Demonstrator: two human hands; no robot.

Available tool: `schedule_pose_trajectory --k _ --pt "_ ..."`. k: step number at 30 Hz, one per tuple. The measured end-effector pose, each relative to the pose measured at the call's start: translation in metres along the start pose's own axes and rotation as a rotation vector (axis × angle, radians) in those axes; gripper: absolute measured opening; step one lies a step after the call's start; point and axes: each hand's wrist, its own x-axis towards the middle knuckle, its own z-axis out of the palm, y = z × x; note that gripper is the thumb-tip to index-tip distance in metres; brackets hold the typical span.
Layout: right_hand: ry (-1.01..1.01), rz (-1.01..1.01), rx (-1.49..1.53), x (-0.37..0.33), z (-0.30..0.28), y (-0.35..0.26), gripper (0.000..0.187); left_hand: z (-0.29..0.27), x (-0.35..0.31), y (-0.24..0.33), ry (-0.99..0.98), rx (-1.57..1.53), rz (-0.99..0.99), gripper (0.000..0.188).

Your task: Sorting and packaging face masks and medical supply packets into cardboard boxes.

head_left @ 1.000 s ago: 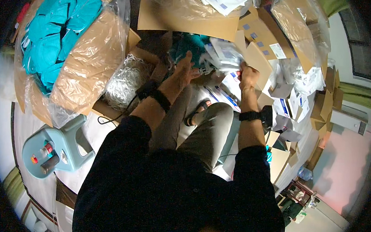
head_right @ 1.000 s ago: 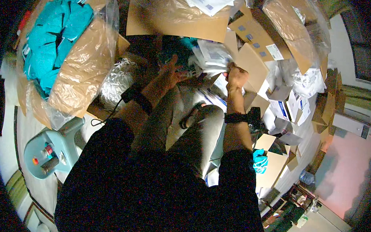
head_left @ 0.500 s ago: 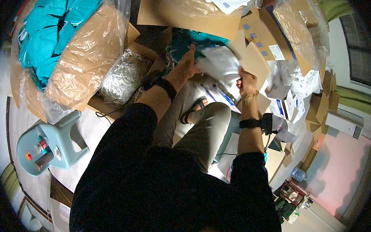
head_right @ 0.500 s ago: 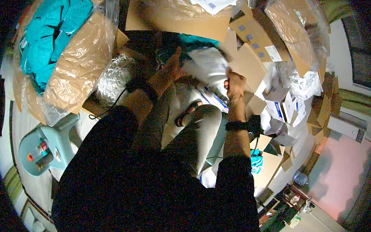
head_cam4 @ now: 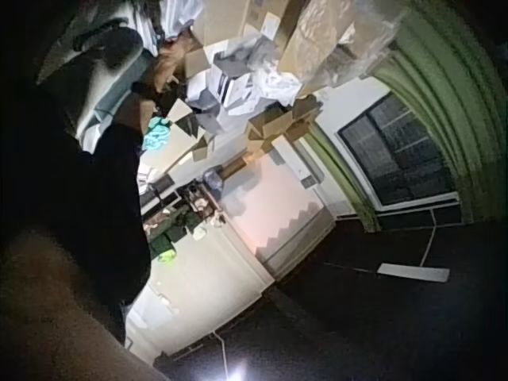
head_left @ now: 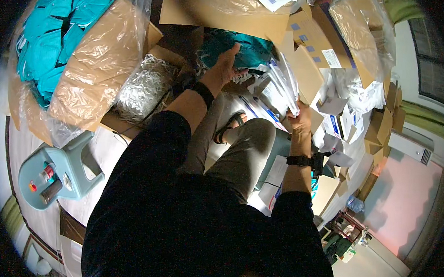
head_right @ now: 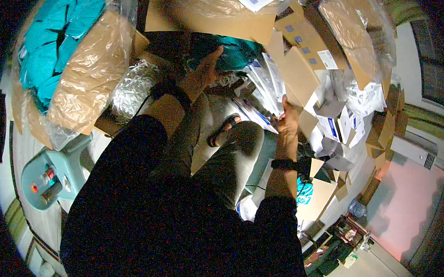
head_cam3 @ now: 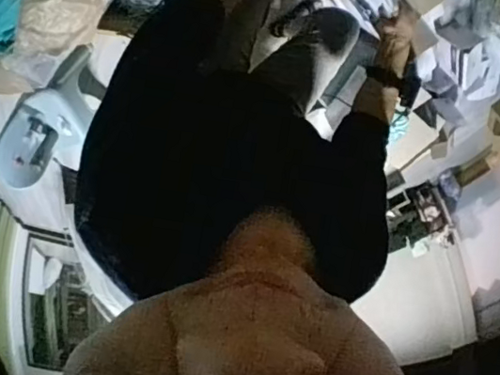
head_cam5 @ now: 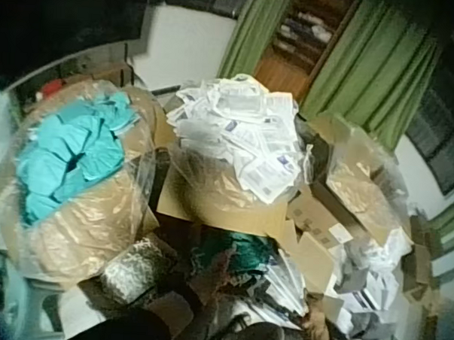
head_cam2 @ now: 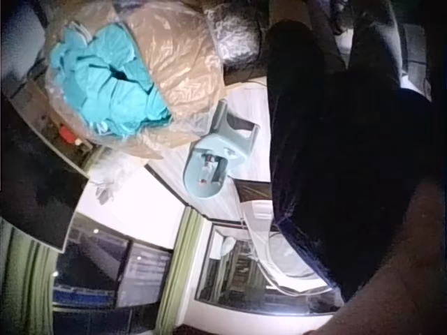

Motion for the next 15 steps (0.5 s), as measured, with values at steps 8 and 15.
schedule_pose_trajectory --k 8,15 --pt "-0.775 0.307 0.740 -0.003 -0.044 0.023 0.016 0.003 0.010 0.007 -0.039 0.089 -0.043 0.037" --pt "-0.944 0.263 0.908 -0.023 -0.020 0.023 0.016 -0.059 0.060 -0.015 0.270 0.881 0.303 0.073"
